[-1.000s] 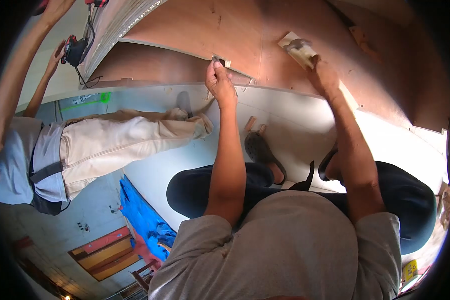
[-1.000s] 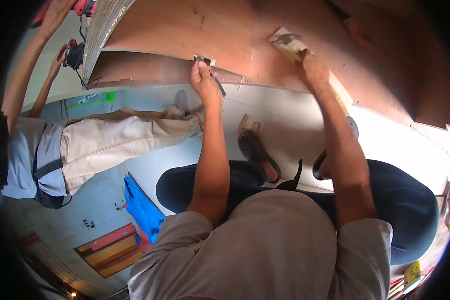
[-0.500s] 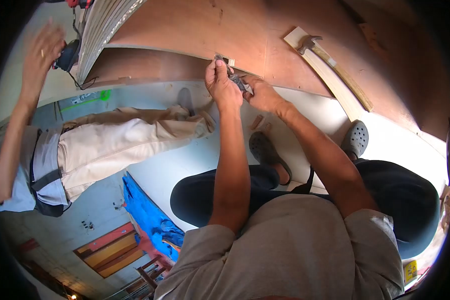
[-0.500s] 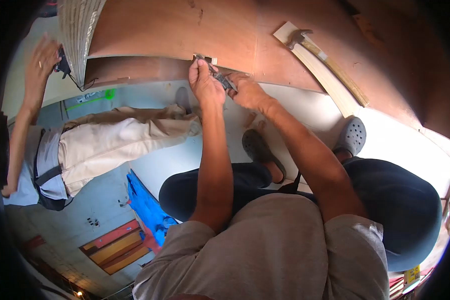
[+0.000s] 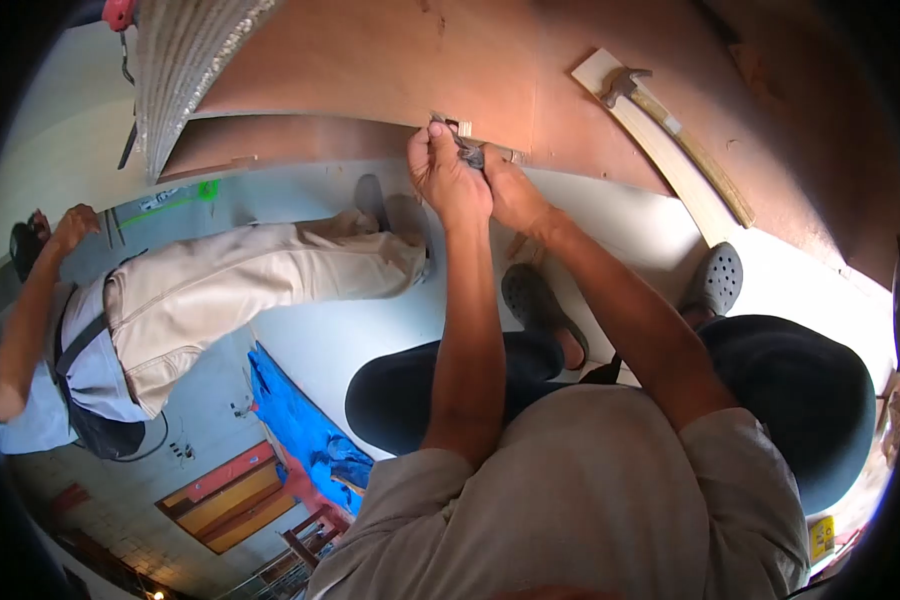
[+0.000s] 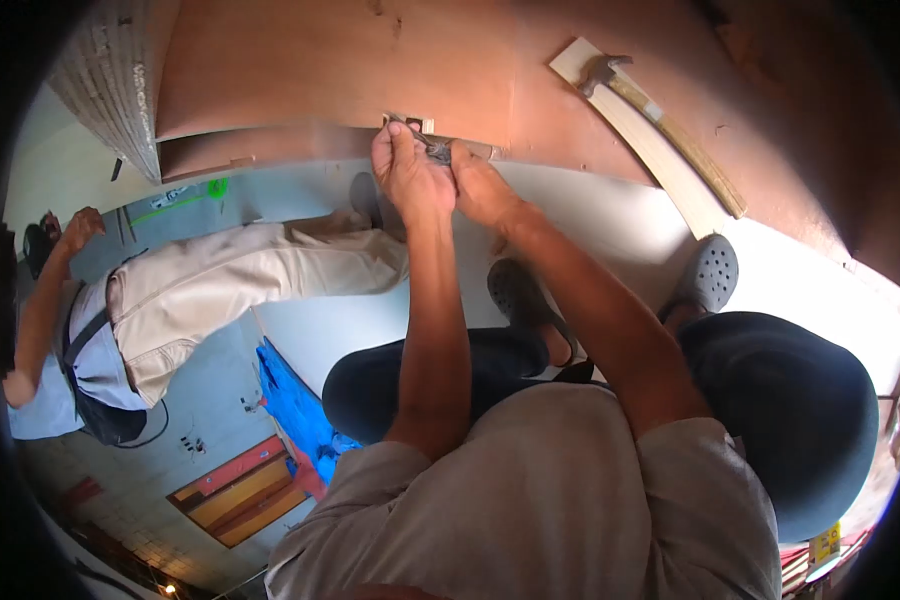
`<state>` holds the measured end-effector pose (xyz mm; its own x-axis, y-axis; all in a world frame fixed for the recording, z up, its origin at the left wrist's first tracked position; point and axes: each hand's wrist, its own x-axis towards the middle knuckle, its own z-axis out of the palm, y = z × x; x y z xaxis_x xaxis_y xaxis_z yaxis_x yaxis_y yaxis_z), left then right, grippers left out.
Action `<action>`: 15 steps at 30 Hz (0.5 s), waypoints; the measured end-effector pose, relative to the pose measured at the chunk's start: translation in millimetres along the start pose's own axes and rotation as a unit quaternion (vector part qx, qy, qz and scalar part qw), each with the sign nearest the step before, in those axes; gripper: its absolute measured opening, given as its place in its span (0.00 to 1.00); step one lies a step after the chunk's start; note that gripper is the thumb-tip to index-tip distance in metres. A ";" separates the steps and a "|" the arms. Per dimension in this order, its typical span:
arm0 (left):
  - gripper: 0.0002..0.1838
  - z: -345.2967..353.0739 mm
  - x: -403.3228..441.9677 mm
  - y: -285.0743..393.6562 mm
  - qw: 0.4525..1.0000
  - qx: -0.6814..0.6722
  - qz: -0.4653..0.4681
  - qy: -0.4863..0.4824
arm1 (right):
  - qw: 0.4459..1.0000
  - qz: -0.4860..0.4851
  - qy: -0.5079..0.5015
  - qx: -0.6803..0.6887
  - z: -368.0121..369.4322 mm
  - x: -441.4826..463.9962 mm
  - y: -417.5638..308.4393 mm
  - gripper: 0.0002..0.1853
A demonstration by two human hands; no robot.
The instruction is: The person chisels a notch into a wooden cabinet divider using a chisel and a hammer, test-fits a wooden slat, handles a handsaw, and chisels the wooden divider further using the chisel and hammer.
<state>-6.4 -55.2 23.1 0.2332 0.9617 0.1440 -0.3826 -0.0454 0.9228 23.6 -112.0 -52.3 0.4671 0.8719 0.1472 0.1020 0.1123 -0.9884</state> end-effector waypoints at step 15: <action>0.05 6.7 7.6 27.3 0.995 0.098 -0.001 0.006 | 0.999 -0.028 0.023 -0.034 0.7 6.8 -10.2 0.16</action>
<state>-9.0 -50.9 51.7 0.2236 0.9648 0.1386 -0.1996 -0.0939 0.9754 25.1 -106.9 -41.3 0.4987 0.8421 0.2053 0.1882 0.1260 -0.9740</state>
